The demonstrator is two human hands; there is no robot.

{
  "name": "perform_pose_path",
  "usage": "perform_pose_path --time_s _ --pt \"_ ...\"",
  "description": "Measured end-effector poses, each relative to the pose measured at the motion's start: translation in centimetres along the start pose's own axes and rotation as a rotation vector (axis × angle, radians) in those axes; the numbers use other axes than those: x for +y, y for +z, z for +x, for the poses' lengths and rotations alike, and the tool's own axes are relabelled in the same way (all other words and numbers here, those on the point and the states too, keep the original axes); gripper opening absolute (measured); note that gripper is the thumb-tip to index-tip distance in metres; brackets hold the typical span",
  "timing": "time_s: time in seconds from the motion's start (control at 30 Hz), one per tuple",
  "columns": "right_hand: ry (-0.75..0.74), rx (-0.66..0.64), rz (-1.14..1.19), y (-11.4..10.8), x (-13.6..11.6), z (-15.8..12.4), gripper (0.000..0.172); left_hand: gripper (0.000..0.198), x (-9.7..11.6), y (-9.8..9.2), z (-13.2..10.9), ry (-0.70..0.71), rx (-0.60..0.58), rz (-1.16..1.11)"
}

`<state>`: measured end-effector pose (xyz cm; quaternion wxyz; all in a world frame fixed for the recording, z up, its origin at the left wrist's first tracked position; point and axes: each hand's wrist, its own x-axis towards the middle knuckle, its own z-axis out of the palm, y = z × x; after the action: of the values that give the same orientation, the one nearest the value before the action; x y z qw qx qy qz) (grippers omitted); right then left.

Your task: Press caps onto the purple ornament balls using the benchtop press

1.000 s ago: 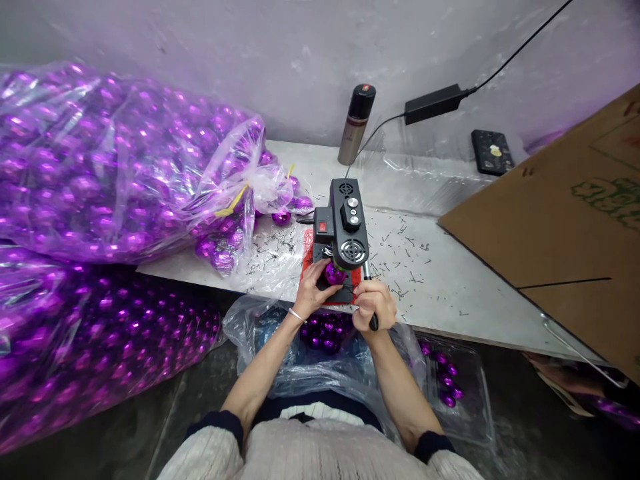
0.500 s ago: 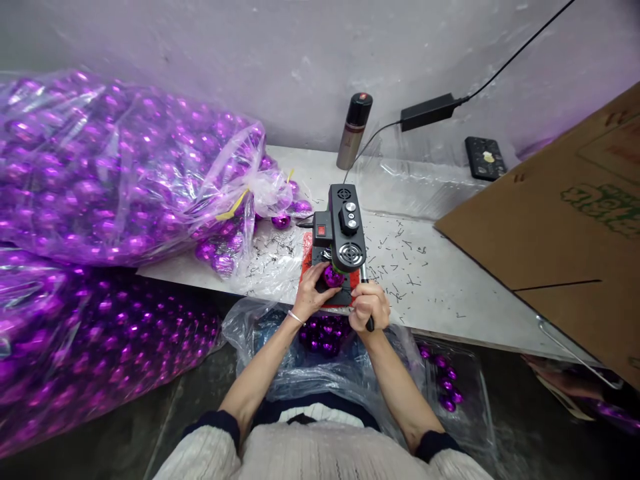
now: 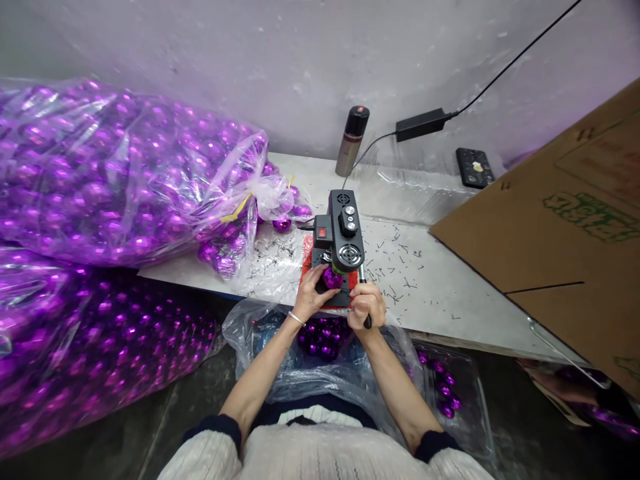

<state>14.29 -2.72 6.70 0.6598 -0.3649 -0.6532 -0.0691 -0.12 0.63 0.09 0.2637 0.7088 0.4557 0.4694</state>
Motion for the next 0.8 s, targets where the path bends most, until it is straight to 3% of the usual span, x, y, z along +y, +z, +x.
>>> perform_pose_path --time_s 0.3,0.43,0.6,0.8 --pt "0.017 0.027 0.026 0.3 -0.1 0.0 0.029 0.063 -0.2 0.1 0.0 -0.008 -0.003 0.009" --pt "0.088 -0.025 0.036 -0.3 -1.4 2.0 0.03 0.063 -0.2 0.1 0.1 -0.003 -0.004 0.002" --pt "0.208 0.004 0.006 -0.5 -3.1 4.4 0.033 0.062 -0.1 0.0 0.1 0.001 -0.001 0.003" --pt "0.135 0.001 -0.01 -0.2 -2.3 2.6 0.031 0.062 -0.1 0.0 0.1 -0.003 -0.006 0.003"
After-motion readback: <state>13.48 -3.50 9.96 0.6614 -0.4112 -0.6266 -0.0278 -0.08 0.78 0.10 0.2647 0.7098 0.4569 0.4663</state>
